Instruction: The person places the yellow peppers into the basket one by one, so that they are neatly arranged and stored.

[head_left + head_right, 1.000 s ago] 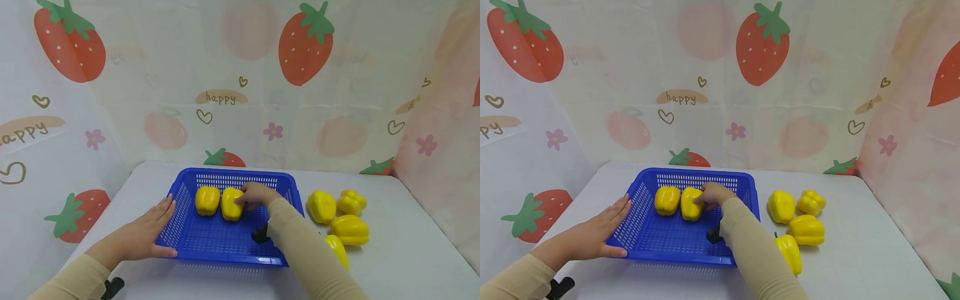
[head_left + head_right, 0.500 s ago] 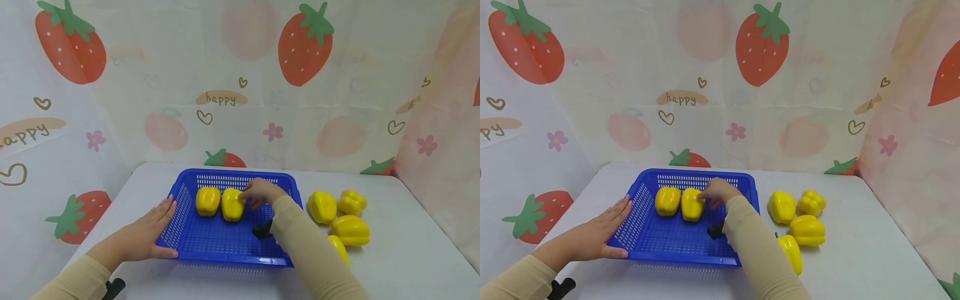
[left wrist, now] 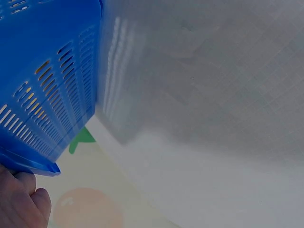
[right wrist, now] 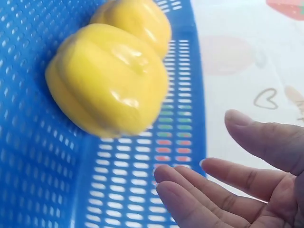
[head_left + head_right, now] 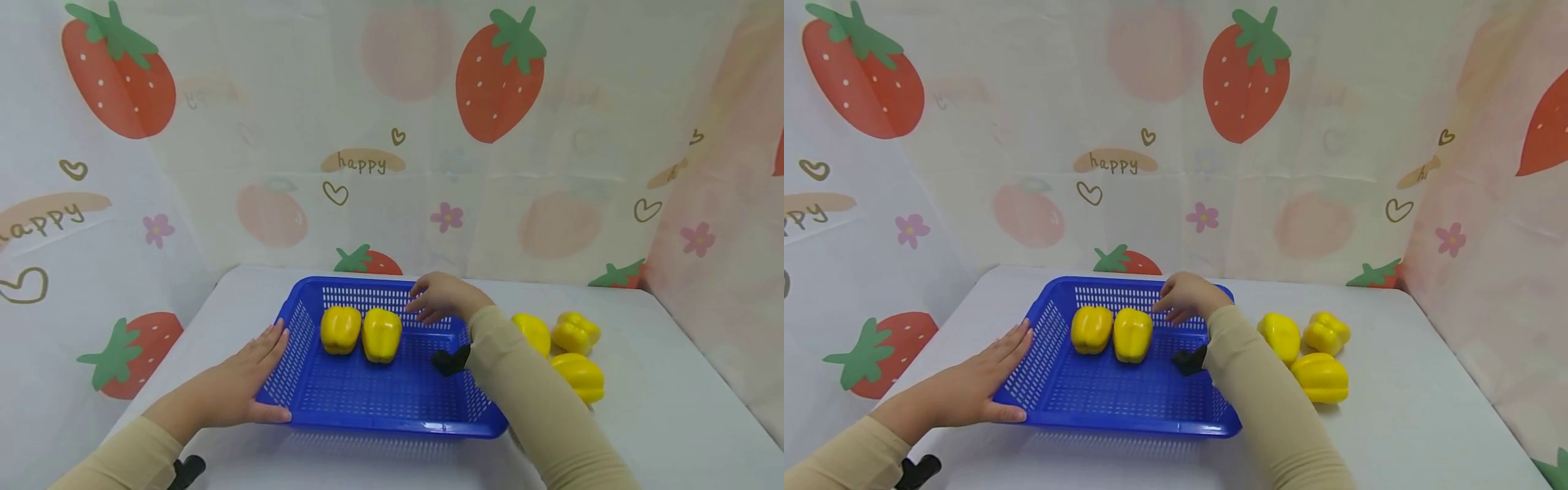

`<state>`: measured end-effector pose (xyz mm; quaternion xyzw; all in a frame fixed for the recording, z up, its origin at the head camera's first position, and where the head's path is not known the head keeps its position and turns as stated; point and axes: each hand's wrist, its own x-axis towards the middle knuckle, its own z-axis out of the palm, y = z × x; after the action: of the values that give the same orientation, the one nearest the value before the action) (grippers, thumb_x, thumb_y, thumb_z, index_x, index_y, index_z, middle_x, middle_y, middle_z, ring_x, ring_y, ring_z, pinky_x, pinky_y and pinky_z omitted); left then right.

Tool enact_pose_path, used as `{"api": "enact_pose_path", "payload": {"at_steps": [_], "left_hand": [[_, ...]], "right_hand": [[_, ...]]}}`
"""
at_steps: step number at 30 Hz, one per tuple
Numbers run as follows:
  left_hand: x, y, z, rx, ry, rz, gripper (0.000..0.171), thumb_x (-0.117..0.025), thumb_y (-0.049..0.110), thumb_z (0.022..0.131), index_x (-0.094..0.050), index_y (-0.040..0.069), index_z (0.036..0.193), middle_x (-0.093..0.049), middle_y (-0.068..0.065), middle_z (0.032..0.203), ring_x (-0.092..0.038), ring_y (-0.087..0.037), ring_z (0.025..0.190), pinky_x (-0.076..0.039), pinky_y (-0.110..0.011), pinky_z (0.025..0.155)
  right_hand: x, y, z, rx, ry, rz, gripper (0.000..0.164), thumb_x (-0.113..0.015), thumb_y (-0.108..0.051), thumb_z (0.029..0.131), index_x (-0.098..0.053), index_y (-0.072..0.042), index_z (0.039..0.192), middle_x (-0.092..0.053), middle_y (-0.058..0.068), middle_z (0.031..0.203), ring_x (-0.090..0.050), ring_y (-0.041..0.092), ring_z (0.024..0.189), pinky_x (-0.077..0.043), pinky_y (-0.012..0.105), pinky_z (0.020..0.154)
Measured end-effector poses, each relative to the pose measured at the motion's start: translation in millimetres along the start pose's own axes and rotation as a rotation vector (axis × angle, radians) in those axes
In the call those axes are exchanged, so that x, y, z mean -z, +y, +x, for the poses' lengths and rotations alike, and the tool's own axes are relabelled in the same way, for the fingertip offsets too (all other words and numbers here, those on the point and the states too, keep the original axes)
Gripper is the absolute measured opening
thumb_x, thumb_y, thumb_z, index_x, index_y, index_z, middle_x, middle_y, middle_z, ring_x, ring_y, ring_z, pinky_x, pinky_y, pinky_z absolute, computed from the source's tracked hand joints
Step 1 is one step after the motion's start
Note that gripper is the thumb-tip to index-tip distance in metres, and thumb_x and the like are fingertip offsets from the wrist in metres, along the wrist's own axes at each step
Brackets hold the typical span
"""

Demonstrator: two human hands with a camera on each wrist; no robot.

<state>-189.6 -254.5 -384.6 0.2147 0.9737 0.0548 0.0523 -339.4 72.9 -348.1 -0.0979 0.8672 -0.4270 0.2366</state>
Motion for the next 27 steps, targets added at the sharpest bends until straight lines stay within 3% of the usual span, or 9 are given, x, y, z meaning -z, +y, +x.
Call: {"api": "enact_pose_path", "payload": {"at_steps": [4, 14, 27], "left_hand": [[0.7, 1.1, -0.3, 0.001, -0.004, -0.003, 0.118, -0.05, 0.079, 0.066, -0.009, 0.003, 0.146, 0.001, -0.014, 0.153, -0.006, -0.033, 0.139, -0.018, -0.051, 0.108], [0.4, 1.2, -1.0, 0.0, 0.0, 0.017, 0.119, -0.048, 0.081, 0.065, -0.009, 0.003, 0.146, 0.001, -0.014, 0.153, -0.007, -0.032, 0.139, -0.018, -0.05, 0.108], [1.8, 1.0, -0.5, -0.011, -0.002, 0.021, 0.118, -0.049, 0.079, 0.066, -0.009, 0.002, 0.146, 0.001, -0.014, 0.153, -0.007, -0.031, 0.139, -0.016, -0.051, 0.109]], "right_hand": [[10, 2, -6, 0.03, -0.008, -0.003, 0.044, -0.068, -0.01, 0.082, -0.051, 0.005, 0.121, -0.06, 0.018, 0.104, -0.064, 0.025, 0.084, -0.054, 0.036, 0.074], [33, 7, -36, 0.111, 0.002, -0.04, 0.041, -0.066, -0.019, 0.085, -0.054, 0.0, 0.119, -0.059, 0.019, 0.108, -0.064, 0.022, 0.082, -0.054, 0.033, 0.075], [52, 17, -83, 0.198, 0.006, -0.104, 0.036, -0.064, -0.02, 0.086, -0.054, -0.005, 0.118, -0.061, 0.01, 0.099, -0.063, 0.02, 0.089, -0.053, 0.037, 0.079]]}}
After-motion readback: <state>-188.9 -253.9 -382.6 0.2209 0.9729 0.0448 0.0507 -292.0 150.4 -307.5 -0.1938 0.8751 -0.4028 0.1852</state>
